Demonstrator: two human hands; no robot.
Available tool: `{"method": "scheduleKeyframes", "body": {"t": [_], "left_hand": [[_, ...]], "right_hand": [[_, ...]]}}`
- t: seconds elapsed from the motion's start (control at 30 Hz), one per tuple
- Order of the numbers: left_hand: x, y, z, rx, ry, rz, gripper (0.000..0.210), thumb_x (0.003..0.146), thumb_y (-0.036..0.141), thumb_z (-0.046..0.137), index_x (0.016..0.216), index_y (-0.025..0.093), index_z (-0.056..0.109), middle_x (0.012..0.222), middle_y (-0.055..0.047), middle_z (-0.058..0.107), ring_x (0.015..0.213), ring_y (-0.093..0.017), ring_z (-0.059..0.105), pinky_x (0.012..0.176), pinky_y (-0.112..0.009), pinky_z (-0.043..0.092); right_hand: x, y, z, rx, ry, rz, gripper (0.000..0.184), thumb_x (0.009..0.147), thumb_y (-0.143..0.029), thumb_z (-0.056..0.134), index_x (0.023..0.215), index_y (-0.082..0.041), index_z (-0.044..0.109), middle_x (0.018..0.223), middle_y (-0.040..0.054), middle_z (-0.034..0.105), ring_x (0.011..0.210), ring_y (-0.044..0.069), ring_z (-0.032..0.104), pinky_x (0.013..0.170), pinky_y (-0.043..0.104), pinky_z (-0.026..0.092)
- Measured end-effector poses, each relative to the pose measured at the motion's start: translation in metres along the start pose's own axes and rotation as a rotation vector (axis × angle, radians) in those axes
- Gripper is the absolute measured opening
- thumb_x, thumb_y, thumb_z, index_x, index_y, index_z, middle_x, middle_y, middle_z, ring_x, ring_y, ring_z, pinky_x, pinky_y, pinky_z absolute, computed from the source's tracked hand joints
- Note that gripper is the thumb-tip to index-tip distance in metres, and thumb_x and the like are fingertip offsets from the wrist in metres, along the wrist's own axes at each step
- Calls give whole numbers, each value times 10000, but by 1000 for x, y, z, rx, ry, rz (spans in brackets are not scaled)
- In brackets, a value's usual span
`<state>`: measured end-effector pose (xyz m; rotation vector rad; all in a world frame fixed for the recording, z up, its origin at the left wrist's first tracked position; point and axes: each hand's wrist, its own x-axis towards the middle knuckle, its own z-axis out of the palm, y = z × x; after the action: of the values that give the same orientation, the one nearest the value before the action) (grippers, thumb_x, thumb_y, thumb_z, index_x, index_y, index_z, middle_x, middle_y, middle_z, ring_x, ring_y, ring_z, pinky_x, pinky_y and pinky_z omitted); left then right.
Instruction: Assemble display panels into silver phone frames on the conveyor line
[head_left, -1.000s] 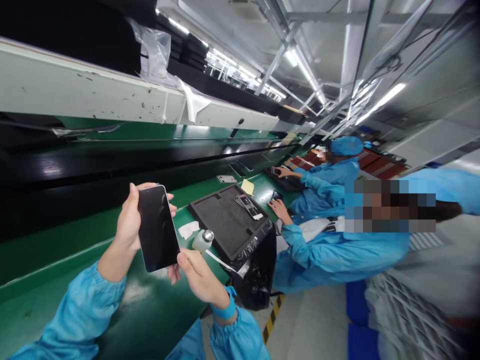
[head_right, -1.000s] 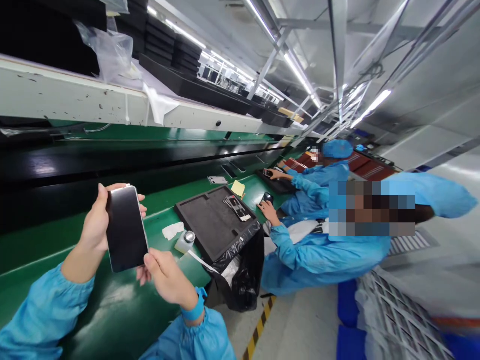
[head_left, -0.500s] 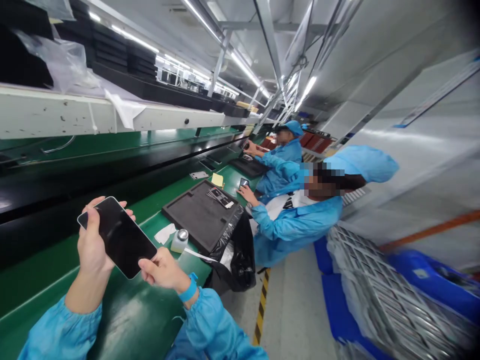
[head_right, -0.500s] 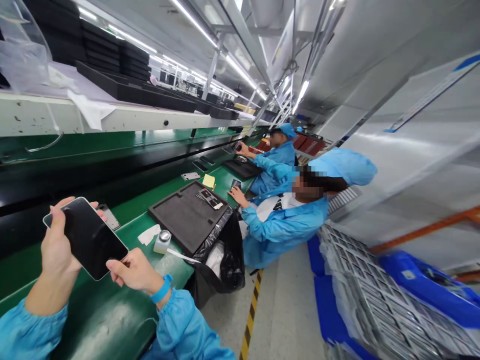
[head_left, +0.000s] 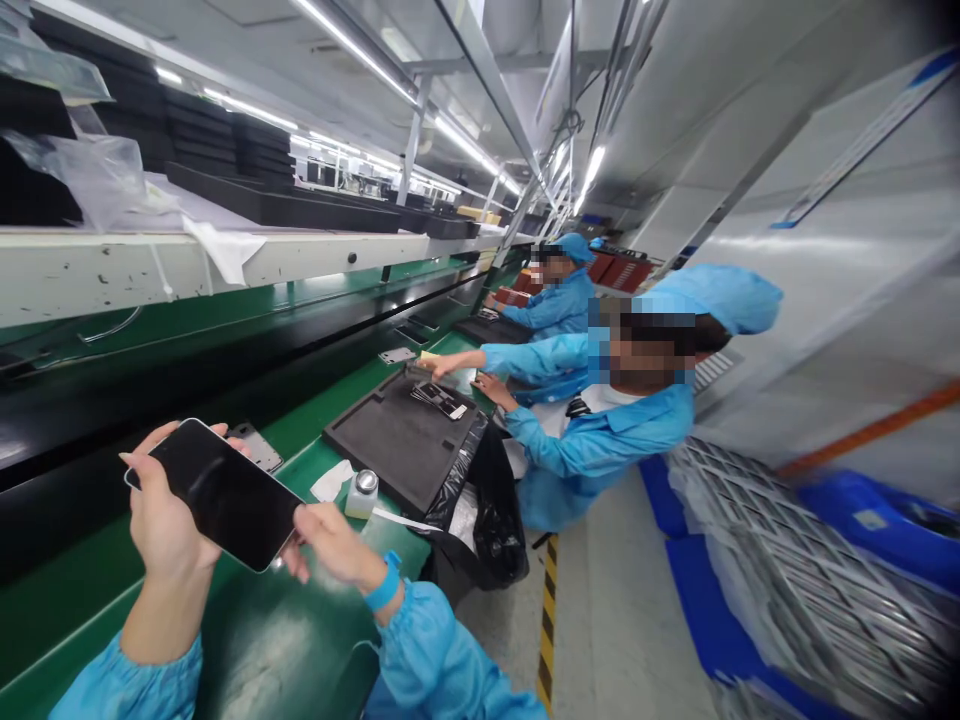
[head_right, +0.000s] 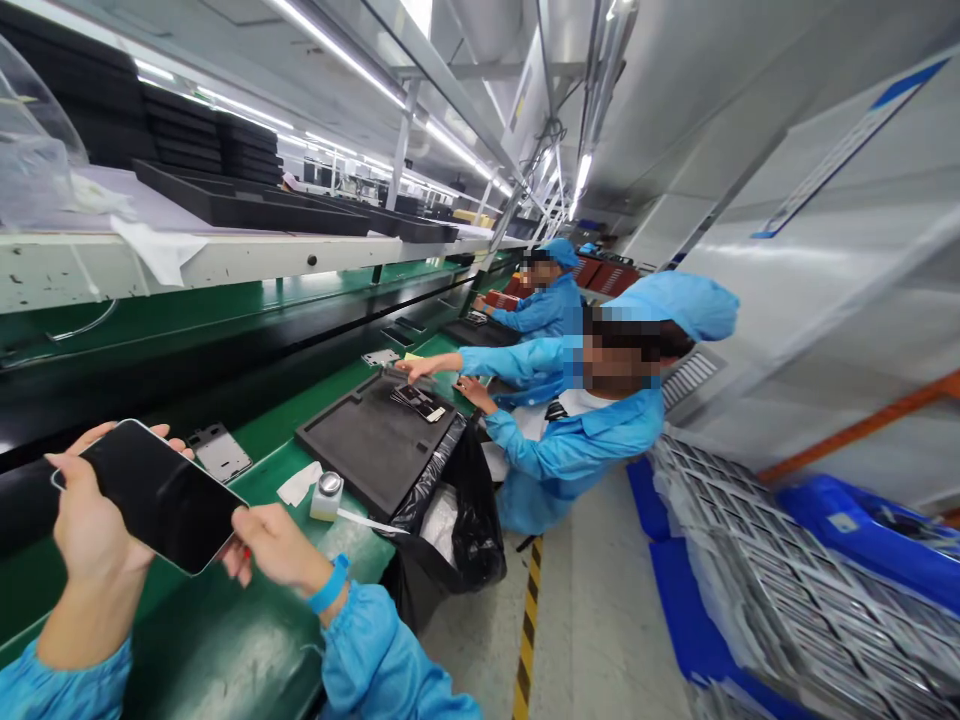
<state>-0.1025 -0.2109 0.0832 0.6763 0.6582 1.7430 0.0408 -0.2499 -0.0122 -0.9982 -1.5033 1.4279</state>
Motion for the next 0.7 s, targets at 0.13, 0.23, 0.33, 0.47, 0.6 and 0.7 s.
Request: {"method": "scheduleKeyframes", "body": {"t": [0.13, 0.23, 0.33, 0.47, 0.6, 0.7], "left_hand": [[5, -1, -5, 43, -37, -86, 433, 1041, 643, 506, 1056, 262, 711, 875, -21, 832, 670, -230, 759, 620, -365, 666], [9, -7, -14, 72, -172, -149, 569, 929, 793, 560, 1064, 267, 727, 898, -38, 838, 716, -275, 786, 659, -429, 685], [3, -16, -15, 166, -391, -298, 672, 811, 831, 687, 1097, 224, 733, 914, -96, 835, 716, -316, 797, 659, -451, 684], [-21, -31, -4, 328, -551, -469, 655, 840, 749, 739, 1124, 159, 753, 831, -130, 816, 725, -336, 794, 663, -409, 665], [-36, -48, 9, 411, -614, -571, 746, 822, 838, 679, 1213, 205, 739, 834, -99, 815, 818, -342, 800, 734, -402, 662], [-24, -63, 27, 423, -629, -592, 715, 845, 820, 670, 1207, 206, 731, 868, -93, 815, 789, -321, 796, 739, -403, 661]], "right_hand": [[-9, 0, -16, -39, 31, -38, 859, 872, -974, 400, 613, -182, 605, 459, -40, 469, 398, 85, 415, 431, 226, 365], [-13, -3, -21, -35, 49, -108, 845, 879, -957, 428, 679, -173, 670, 568, 11, 598, 489, 121, 537, 510, 255, 450], [-9, -9, -28, -6, 214, -243, 913, 836, -981, 456, 1129, -166, 745, 998, 87, 733, 778, 161, 667, 720, 292, 549], [-5, -12, -39, 58, 362, -253, 909, 866, -953, 477, 1178, -138, 730, 678, -11, 626, 541, 123, 545, 538, 252, 485], [-7, -4, -46, 108, 400, -214, 822, 883, -966, 402, 695, -196, 618, 416, -67, 399, 360, 107, 392, 374, 230, 326], [-11, 2, -60, 137, 473, -243, 822, 902, -966, 329, 672, -215, 570, 454, -48, 437, 405, 118, 453, 425, 243, 408]]}}
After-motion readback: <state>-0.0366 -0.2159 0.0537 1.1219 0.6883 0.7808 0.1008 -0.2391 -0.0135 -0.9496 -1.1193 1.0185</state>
